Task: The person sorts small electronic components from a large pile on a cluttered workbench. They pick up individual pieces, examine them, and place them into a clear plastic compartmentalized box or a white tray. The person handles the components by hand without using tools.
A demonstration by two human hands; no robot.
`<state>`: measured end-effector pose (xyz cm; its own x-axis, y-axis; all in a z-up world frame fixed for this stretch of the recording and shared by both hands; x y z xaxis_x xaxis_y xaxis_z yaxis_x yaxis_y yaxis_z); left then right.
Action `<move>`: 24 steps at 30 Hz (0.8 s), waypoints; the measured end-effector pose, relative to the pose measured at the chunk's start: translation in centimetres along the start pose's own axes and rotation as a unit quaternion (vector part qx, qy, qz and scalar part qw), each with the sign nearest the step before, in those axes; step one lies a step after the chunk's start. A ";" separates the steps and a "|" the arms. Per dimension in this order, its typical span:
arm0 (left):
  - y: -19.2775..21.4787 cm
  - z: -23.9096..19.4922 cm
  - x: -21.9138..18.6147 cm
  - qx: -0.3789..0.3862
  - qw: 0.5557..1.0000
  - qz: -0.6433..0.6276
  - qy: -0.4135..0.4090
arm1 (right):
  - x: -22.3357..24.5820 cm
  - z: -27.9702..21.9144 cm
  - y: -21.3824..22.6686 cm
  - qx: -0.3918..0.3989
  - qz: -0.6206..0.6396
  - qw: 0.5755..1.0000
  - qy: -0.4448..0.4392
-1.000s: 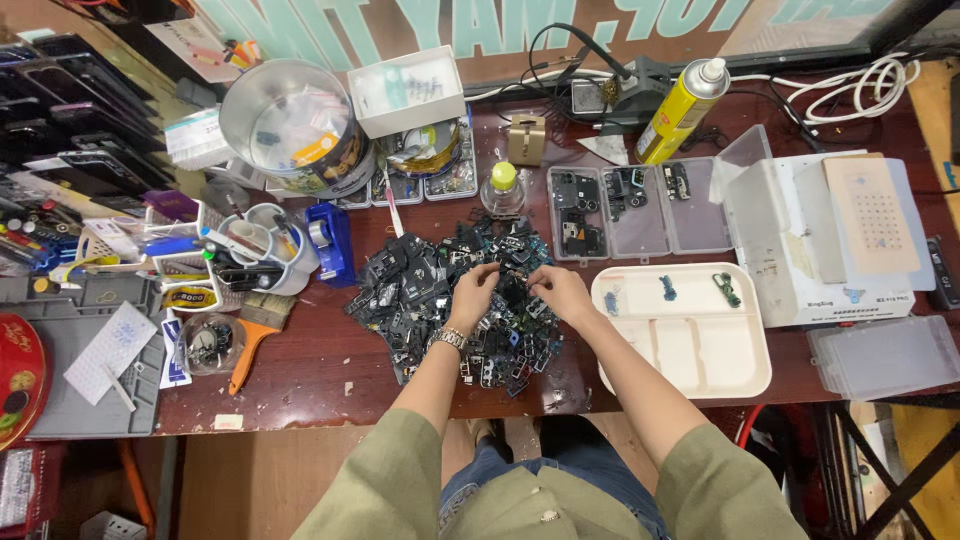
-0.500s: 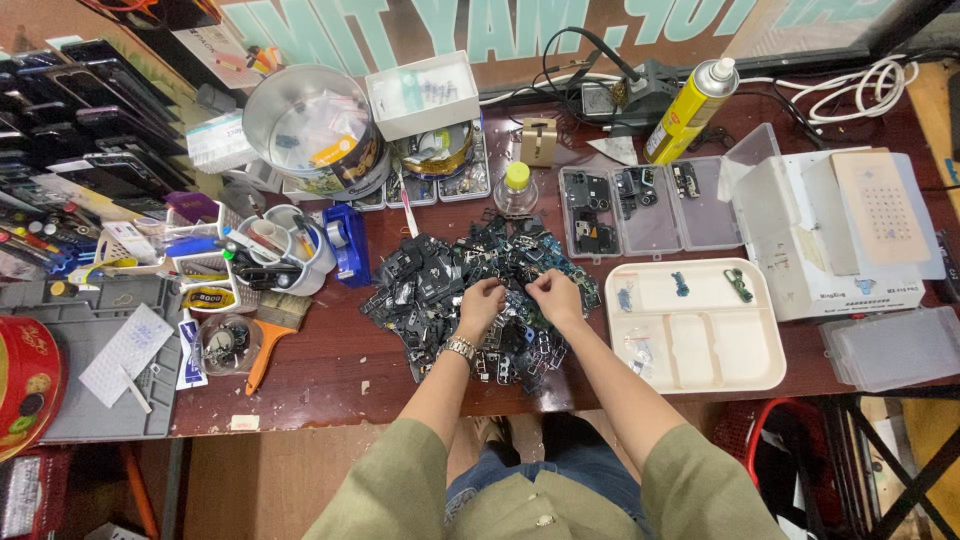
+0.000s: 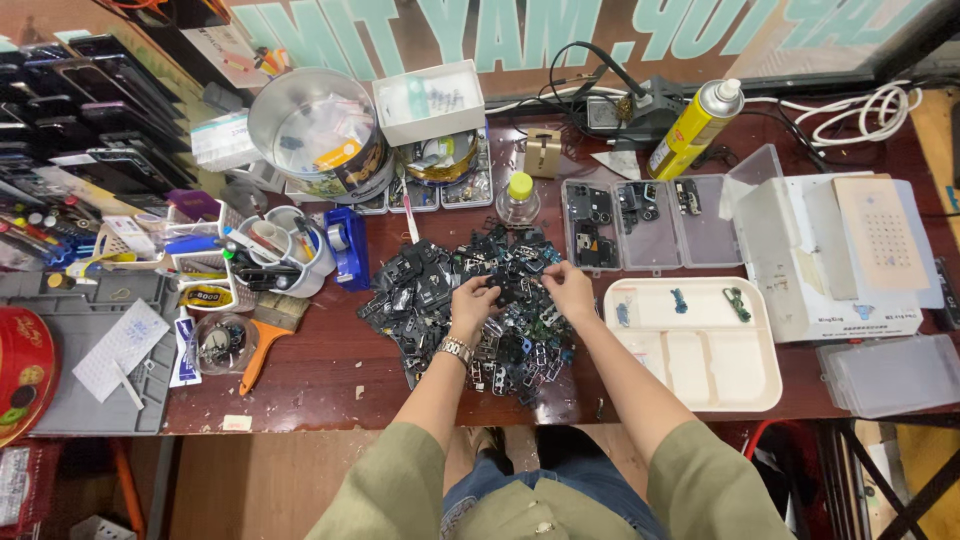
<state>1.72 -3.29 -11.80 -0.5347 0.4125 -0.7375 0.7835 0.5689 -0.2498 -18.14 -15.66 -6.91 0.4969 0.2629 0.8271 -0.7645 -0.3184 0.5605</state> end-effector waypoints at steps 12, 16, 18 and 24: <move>-3.6 0.6 -3.4 -0.019 0.999 0.016 -0.020 | 7.4 3.4 -0.7 0.100 -0.214 0.970 0.053; -4.5 0.1 -4.7 -0.021 0.999 0.024 -0.011 | 7.2 3.6 -0.5 0.121 -0.206 0.971 0.033; -4.9 0.1 -5.1 -0.019 1.000 0.022 -0.011 | 7.0 3.7 -0.5 0.127 -0.201 0.971 0.031; -5.7 0.2 -5.7 -0.025 0.999 0.019 -0.011 | 7.1 3.6 -0.5 0.127 -0.199 0.970 0.063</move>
<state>0.34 -8.97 -6.31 -0.4978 0.4181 -0.7598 0.7859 0.5880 -0.1914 -12.73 -16.95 -1.11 0.6662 0.5149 0.5395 -0.3881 -0.3783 0.8404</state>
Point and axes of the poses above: each hand's wrist, its own z-axis towards the middle knuckle, its own y-axis out of the back of the hand, x = y × z, the point moved 8 cm from there along z, towards the middle knuckle, and after that the axes turned 10 degrees about y, right-handed, at the moved point
